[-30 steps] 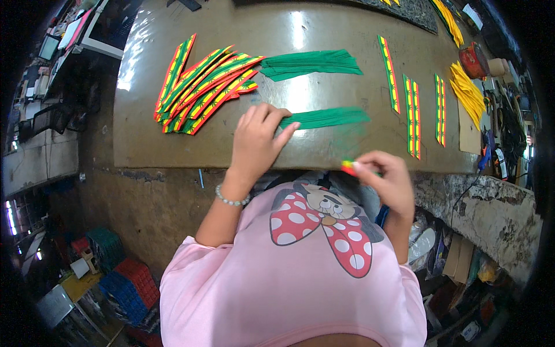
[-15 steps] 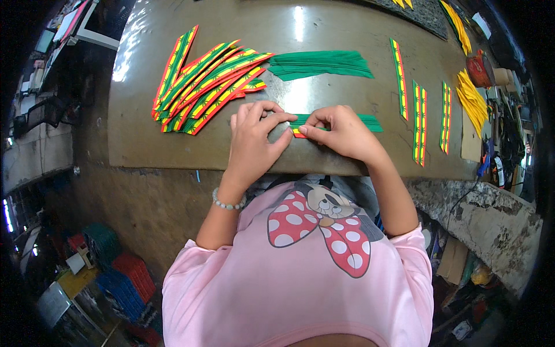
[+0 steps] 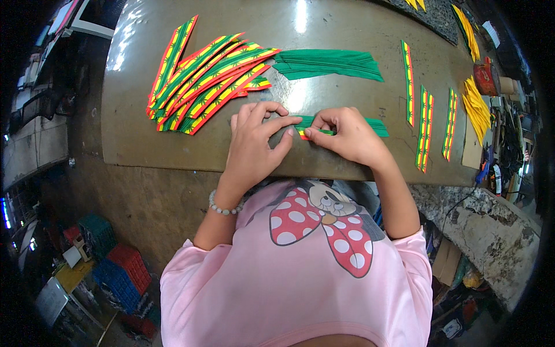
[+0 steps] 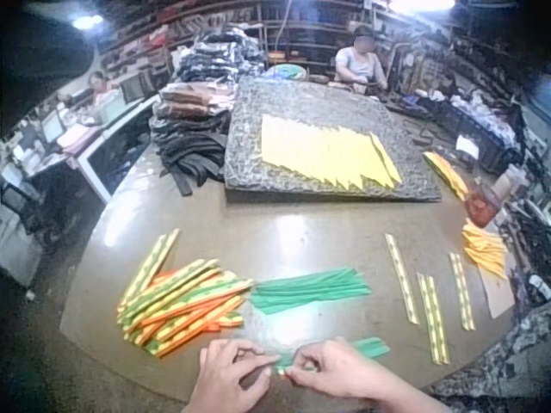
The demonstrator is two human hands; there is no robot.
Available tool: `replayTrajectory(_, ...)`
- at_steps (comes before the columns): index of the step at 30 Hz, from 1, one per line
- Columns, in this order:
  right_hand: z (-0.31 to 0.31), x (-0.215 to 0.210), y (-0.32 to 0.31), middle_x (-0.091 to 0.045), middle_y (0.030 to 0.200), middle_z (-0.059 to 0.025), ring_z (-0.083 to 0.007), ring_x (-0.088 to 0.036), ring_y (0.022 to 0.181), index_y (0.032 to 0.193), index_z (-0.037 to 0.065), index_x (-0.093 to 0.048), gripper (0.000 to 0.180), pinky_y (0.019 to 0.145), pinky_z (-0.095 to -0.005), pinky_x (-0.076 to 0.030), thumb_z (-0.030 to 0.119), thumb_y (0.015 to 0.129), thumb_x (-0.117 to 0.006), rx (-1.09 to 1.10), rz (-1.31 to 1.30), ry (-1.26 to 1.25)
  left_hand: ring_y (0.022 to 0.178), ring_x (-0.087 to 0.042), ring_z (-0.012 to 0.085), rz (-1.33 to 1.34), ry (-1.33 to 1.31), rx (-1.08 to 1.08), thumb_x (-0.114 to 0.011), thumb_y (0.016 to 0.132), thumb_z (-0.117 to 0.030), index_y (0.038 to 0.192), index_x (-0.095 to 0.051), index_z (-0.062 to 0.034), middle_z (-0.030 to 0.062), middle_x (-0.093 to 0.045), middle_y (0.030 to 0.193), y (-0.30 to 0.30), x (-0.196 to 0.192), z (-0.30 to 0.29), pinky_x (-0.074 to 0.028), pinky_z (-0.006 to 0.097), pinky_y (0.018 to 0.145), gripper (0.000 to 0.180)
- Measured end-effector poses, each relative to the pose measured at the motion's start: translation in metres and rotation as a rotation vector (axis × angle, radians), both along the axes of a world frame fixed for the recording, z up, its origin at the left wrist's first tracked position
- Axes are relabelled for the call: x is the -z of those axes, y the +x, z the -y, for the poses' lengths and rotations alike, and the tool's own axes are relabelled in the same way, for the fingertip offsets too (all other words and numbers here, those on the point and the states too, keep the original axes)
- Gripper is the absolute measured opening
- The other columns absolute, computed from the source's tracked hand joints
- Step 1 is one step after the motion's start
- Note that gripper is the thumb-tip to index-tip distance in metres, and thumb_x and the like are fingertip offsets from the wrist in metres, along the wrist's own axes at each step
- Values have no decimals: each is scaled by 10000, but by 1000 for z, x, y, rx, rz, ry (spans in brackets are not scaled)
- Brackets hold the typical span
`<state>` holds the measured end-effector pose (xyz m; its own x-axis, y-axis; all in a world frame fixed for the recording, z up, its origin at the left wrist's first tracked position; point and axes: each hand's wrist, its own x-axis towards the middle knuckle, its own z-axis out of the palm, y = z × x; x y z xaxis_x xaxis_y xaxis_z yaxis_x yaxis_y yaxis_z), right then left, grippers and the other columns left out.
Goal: The person repeatedly picks a green strip and a patterned red-yellow-green strip, aligns them, and folds the green strip over the patterned one to form a layered strip. They place each finished unit into a growing stack on the table.
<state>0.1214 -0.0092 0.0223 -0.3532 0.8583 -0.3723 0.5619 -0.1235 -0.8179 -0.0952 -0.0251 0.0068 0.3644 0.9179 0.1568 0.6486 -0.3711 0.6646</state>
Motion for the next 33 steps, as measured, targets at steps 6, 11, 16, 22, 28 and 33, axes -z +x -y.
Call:
replayTrajectory(6, -2, -2, -1, -675, 715, -195, -289, -677, 646, 824, -32, -696, 251, 618, -396, -508, 217, 817, -728, -9, -22, 28, 1066, -511, 222, -3, -11, -52, -761, 818, -221, 1035, -772, -169, -2, -618, 1092, 5, 0, 2, -360, 369, 927, 223)
replayTrajectory(11, 0, -12, -2, -666, 701, -206, -303, -677, 637, 808, -32, -701, 288, 617, -404, -507, 254, 832, -727, 0, 61, 49, 1075, -513, 221, -3, -12, -97, -775, 802, -222, 1003, -768, -162, -5, -617, 1079, 11, 0, 4, -352, 373, 931, 210)
replayTrajectory(16, 15, -25, 23, -624, 647, -196, -271, -632, 577, 803, -32, -696, 351, 578, -398, -474, 314, 858, -729, 92, 215, 149, 1099, -499, 225, -7, -53, -106, -767, 800, -207, 995, -772, -190, -13, -611, 1092, 14, -3, 4, -333, 389, 946, 195)
replayTrajectory(22, 19, -7, 36, -598, 637, -110, -143, -522, 574, 814, -26, -671, 315, 546, -333, -419, 275, 888, -728, 139, 135, 102, 1152, -458, 235, -67, -12, -6, -744, 800, -166, 983, -800, -296, -37, -598, 1175, 14, -6, 4, -295, 422, 972, 232)
replayTrajectory(28, 19, -5, 37, -594, 639, -88, -111, -508, 591, 799, -28, -651, 310, 551, -317, -414, 256, 895, -730, 116, 161, 93, 1169, -443, 244, -93, -6, 24, -738, 800, -152, 1010, -804, -330, -37, -594, 1222, 14, -7, 4, -282, 438, 983, 283)
replayTrajectory(33, 18, -5, 36, -579, 631, -101, -123, -508, 587, 790, -25, -643, 315, 553, -326, -412, 261, 891, -729, 127, 165, 102, 1169, -441, 254, -115, -4, 29, -731, 801, -142, 1021, -802, -332, -34, -589, 1232, 15, -8, 5, -281, 440, 983, 299)
